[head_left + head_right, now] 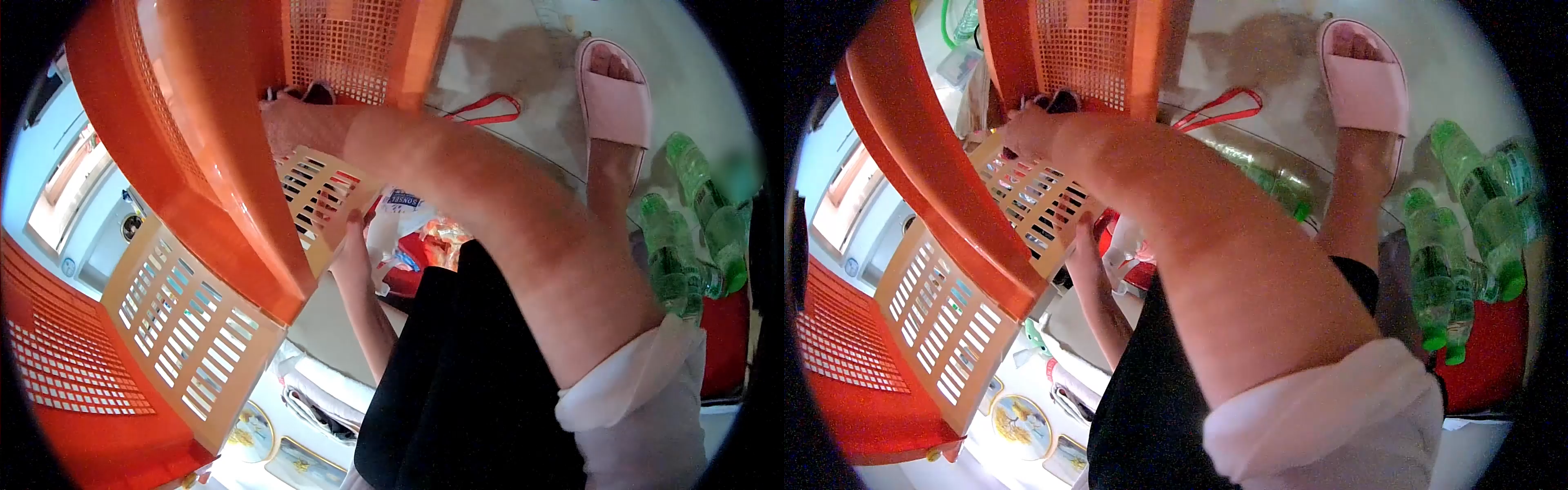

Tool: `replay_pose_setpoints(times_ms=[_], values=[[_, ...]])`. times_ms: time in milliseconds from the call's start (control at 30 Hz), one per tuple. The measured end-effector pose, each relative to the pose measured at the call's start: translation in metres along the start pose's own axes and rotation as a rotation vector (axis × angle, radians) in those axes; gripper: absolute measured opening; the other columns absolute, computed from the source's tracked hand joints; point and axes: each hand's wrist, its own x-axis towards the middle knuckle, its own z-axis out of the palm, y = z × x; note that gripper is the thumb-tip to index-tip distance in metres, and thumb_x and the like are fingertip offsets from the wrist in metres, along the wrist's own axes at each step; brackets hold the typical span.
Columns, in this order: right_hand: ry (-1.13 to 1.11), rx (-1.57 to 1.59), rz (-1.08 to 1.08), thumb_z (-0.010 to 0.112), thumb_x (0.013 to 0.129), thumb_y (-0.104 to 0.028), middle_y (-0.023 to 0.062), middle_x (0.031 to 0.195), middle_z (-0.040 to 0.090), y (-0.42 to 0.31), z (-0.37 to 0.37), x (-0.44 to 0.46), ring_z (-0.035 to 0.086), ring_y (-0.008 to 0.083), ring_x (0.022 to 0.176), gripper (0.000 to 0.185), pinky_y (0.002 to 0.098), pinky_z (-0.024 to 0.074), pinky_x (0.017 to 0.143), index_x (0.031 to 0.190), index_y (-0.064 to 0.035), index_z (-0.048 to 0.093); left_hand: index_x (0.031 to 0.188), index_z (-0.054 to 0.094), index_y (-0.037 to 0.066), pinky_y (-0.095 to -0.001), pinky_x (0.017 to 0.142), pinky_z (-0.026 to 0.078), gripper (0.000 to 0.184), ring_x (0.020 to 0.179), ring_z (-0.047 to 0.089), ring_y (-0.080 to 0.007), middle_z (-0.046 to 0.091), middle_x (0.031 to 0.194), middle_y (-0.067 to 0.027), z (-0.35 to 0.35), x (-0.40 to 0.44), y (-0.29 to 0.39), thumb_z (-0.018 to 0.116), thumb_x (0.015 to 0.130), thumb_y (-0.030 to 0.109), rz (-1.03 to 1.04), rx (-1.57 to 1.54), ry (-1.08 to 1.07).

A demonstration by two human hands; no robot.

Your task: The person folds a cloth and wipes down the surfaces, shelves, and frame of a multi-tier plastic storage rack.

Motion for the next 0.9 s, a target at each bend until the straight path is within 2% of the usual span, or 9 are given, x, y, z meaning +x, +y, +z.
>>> replay_pose_setpoints(times_ms=[133,367,433,567,633,700,767,833,900], values=[[0.033,0.106,-0.159,0.059,0.066,-0.029,0.0081,0.088,0.055,0.007,-0.008,-0.038,0.054,0.0278,0.088,0.031,0.0447,0.0445,0.064,0.093,-0.0137,0.059,0.127,0.028,-0.001,-0.0319,0.091,0.038,0.052,0.109,0.045,-0.0219,0.042,0.122,-0.013,0.0,0.001,-0.001,0.053,0.082,0.008,-0.03,0.069,0.074],[-0.105,0.445,-0.254,0.058,0.066,-0.021,0.0103,0.084,0.053,0.024,0.006,-0.107,0.057,0.0301,0.073,0.021,0.042,0.0459,0.064,0.085,-0.0117,0.056,0.123,0.037,-0.004,-0.0311,0.088,0.038,0.051,0.094,0.055,-0.0214,0.051,0.113,-0.0126,0.006,-0.006,0.023,0.05,0.086,0.029,-0.346,0.302,0.062],[-0.062,0.373,-0.217,0.057,0.066,-0.019,0.0101,0.085,0.053,0.02,-0.021,-0.14,0.057,0.0294,0.074,0.02,0.042,0.0461,0.064,0.085,-0.0109,0.057,0.118,0.043,-0.005,-0.0316,0.089,0.037,0.054,0.096,0.054,-0.0201,0.056,0.105,-0.0143,-0.009,0.0,-0.002,0.043,0.088,0.039,-0.201,0.206,0.047],[0.066,0.231,0.015,0.054,0.069,-0.013,0.011,0.085,0.054,0.014,-0.039,-0.148,0.057,0.0289,0.077,0.016,0.0414,0.0466,0.064,0.083,-0.0063,0.056,0.114,0.047,-0.005,-0.0295,0.089,0.037,0.048,0.1,0.053,-0.0207,0.056,0.107,-0.0168,0.015,-0.027,0.043,0.045,0.089,0.036,-0.565,0.606,-0.348],[0.145,0.23,0.075,0.054,0.07,-0.013,0.0134,0.085,0.053,0.016,-0.05,-0.147,0.056,0.0298,0.079,0.017,0.0405,0.0462,0.067,0.085,-0.0041,0.056,0.114,0.049,-0.002,-0.0292,0.088,0.038,0.04,0.101,0.052,-0.0207,0.057,0.106,-0.0155,0.028,-0.038,0.062,0.048,0.089,0.029,-0.354,0.589,-0.63],[0.484,0.317,0.223,0.054,0.071,-0.015,0.0154,0.086,0.053,0.02,-0.064,-0.137,0.056,0.0305,0.079,0.022,0.0397,0.0458,0.067,0.09,-0.0046,0.055,0.115,0.049,0.0,-0.0297,0.086,0.039,0.038,0.099,0.053,-0.0202,0.058,0.105,-0.015,0.033,-0.03,0.061,0.049,0.088,0.026,-0.25,0.503,-0.608],[0.343,0.342,0.217,0.052,0.074,-0.019,0.0181,0.095,0.052,0.023,-0.072,-0.135,0.054,0.029,0.087,0.028,0.0429,0.0431,0.074,0.099,-0.0063,0.054,0.115,0.049,0.0,-0.0303,0.085,0.041,0.036,0.096,0.055,-0.0206,0.057,0.104,-0.0153,0.043,-0.013,0.058,0.05,0.088,0.023,-0.003,0.524,-0.386],[0.467,-0.347,0.217,0.048,0.077,-0.021,0.0145,0.11,0.05,0.021,-0.071,-0.138,0.045,0.0259,0.107,0.032,0.047,0.0346,0.089,0.106,-0.0096,0.053,0.112,0.049,-0.002,-0.0329,0.085,0.04,0.033,0.097,0.055,-0.0261,0.056,0.104,-0.0175,0.055,0.001,0.066,0.048,0.086,0.018,0.11,0.653,-0.281],[0.368,-0.44,0.165,0.045,0.078,-0.021,0.0098,0.116,0.047,0.039,-0.032,-0.133,0.037,0.0243,0.115,0.033,0.0484,0.0253,0.096,0.109,-0.0121,0.052,0.113,0.048,-0.001,-0.0374,0.09,0.037,0.035,0.103,0.05,-0.0329,0.053,0.11,-0.0206,0.062,0.018,0.061,0.05,0.083,0.018,0.208,0.917,-0.283]])
